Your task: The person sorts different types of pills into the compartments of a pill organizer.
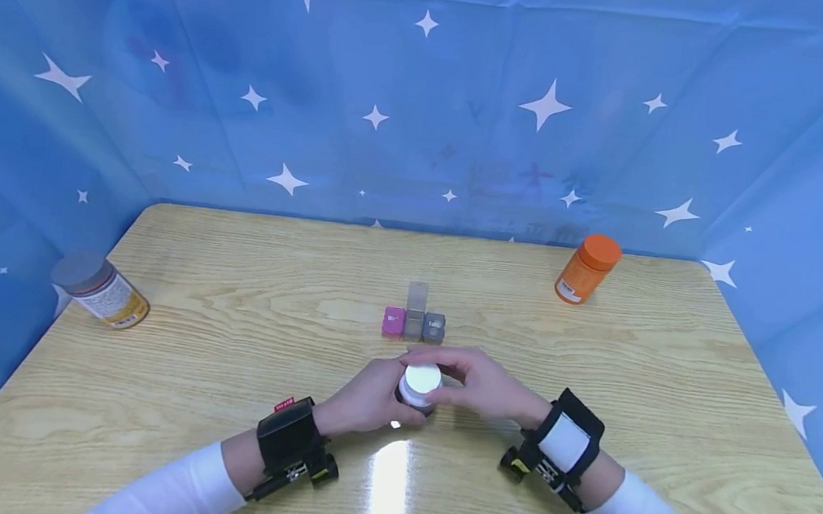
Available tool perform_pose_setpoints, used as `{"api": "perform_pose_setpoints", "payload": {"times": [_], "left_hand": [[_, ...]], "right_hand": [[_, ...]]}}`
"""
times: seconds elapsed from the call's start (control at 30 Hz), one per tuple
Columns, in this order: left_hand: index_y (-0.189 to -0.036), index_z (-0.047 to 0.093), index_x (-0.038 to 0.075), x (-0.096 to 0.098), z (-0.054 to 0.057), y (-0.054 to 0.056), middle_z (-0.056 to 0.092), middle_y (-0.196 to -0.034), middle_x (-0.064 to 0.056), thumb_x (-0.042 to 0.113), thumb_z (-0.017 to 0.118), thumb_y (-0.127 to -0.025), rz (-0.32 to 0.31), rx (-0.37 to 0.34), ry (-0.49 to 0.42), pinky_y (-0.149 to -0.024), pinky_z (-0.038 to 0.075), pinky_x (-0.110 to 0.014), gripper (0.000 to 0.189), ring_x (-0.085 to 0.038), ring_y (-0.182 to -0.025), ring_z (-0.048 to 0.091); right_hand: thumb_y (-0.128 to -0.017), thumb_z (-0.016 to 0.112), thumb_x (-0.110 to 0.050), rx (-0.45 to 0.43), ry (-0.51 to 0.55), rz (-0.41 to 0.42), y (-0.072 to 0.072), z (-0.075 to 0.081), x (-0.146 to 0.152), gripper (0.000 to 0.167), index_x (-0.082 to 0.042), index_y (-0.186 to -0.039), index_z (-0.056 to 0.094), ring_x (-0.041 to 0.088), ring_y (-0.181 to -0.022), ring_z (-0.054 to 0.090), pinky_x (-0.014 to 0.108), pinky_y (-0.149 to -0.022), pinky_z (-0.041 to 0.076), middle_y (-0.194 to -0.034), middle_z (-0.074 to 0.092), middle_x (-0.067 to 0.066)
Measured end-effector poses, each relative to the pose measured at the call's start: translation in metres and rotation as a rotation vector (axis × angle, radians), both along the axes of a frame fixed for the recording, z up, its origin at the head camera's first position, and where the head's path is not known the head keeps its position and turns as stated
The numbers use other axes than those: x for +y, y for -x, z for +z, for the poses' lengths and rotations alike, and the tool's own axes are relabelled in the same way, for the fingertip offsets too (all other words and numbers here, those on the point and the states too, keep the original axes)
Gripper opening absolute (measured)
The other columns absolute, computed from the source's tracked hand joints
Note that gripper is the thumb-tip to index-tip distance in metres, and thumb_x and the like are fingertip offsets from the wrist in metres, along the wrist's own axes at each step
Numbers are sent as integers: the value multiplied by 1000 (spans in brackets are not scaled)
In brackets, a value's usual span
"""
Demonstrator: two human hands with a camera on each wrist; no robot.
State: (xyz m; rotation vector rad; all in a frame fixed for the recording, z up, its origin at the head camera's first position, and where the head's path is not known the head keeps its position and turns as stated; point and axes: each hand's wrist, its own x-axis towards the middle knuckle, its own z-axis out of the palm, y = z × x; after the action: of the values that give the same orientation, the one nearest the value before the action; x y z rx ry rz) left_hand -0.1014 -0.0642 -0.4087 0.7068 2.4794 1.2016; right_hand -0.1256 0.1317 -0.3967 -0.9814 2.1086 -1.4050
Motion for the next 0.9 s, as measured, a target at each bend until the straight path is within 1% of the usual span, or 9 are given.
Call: {"api": "perform_pose_setpoints", "payload": {"times": [0.1, 0.17, 0.27, 0.33, 0.47, 0.57, 0.67, 0.8, 0.9], "left_hand": [[-113, 57, 2, 1, 0, -1, 66, -106, -7, 13, 79, -68, -2, 6, 3, -86, 48, -31, 51, -18, -99, 60], [-115, 56, 4, 1, 0, -1, 65, -108, -6, 13, 78, -69, -4, 18, 2, -88, 47, -32, 53, -17, -101, 60], [-117, 55, 5, 1, 0, -1, 65, -107, -5, 13, 76, -70, -9, 44, 1, -87, 46, -31, 53, -16, -100, 59], [-118, 54, 5, 0, 0, -1, 65, -107, -5, 13, 75, -71, -11, 59, 0, -87, 47, -31, 52, -16, -100, 60], [-117, 56, 6, -1, -1, 0, 66, -107, -5, 14, 76, -70, -3, 76, 8, -86, 48, -32, 52, -16, -99, 60], [-115, 56, 7, 0, -1, 0, 66, -105, -4, 16, 79, -68, 7, 59, 3, -84, 47, -31, 53, -15, -97, 59], [-117, 56, 8, 1, -2, 0, 66, -103, -3, 17, 80, -67, 5, 44, -9, -83, 46, -29, 56, -13, -95, 58], [-121, 53, 7, 0, -2, 1, 65, -107, -3, 15, 79, -68, -3, 45, -5, -83, 46, -27, 60, -14, -96, 58], [-123, 52, 7, 0, -1, 0, 65, -109, -4, 15, 79, -68, -5, 40, 6, -83, 46, -26, 62, -15, -97, 58]], "right_hand": [[-84, 67, -16, -59, -1, 80, 6, 1, 2, 56, -7, -135, 45, 26, -132, 40, 37, -107, 36, -141, 44, 13], [-81, 70, -19, -47, -21, 47, 2, 4, 1, 69, -6, -140, 37, 29, -133, 38, 44, -107, 34, -145, 39, 14], [-74, 77, -27, 51, -75, -121, -13, 9, -7, 85, -3, -142, 31, 31, -132, 38, 48, -107, 33, -144, 39, 17], [-70, 79, -33, 140, -132, -275, -26, 11, -15, 85, -2, -137, 38, 29, -126, 45, 46, -104, 38, -136, 48, 15], [-66, 82, -27, 222, -159, -486, -42, 10, -28, 61, -4, -115, 53, 22, -109, 55, 43, -95, 45, -112, 58, 7], [-66, 82, -19, 263, -162, -542, -44, 8, -30, 46, -7, -104, 57, 19, -103, 56, 42, -91, 46, -103, 59, 3], [-71, 78, -16, 271, -131, -482, -39, 7, -23, 40, -9, -106, 60, 18, -104, 56, 40, -91, 47, -105, 61, 3], [-79, 72, -17, 152, -47, -259, -24, 5, -10, 41, -9, -117, 58, 15, -109, 54, 36, -95, 47, -114, 61, 6], [-83, 68, -18, 78, -32, -112, -12, 3, -2, 44, -8, -123, 55, 13, -113, 52, 34, -99, 44, -121, 59, 8]]}}
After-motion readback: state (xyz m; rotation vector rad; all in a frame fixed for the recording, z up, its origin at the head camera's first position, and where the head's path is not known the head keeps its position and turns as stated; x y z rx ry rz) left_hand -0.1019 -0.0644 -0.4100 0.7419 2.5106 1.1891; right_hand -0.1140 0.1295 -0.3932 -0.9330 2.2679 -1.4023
